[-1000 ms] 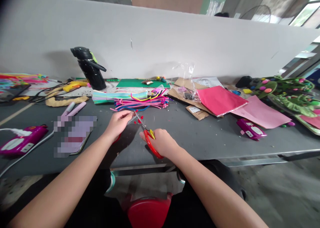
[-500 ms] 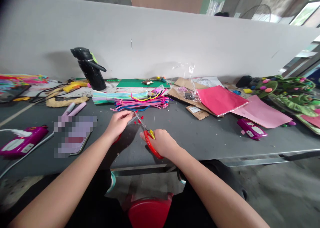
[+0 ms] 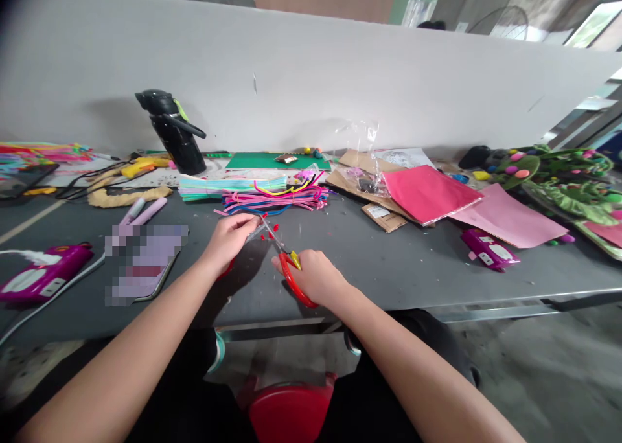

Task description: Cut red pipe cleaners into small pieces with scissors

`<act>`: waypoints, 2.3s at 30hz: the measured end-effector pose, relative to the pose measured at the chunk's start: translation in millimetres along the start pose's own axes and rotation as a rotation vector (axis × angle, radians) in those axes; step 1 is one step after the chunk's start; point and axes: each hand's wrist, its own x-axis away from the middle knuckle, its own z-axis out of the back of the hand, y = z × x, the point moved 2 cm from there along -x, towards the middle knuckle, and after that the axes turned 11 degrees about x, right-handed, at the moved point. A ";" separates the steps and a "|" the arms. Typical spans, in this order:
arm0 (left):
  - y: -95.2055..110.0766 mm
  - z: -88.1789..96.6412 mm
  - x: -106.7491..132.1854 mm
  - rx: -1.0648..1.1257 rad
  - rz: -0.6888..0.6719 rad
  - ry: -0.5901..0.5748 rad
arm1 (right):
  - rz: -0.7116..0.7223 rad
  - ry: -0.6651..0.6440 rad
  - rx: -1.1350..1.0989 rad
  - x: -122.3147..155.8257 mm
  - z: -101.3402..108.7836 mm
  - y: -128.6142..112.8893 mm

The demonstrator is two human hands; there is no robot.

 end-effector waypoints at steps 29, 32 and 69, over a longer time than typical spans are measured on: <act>-2.8 1.7 0.5 0.009 0.026 0.012 | 0.005 0.010 0.021 -1.7 -2.2 1.6; -1.8 1.1 0.8 0.009 0.028 0.009 | -0.001 0.007 0.030 -2.1 -2.0 1.1; -18.8 4.7 -6.6 -0.111 0.017 -0.093 | -0.021 -0.206 -0.104 -17.0 10.5 2.5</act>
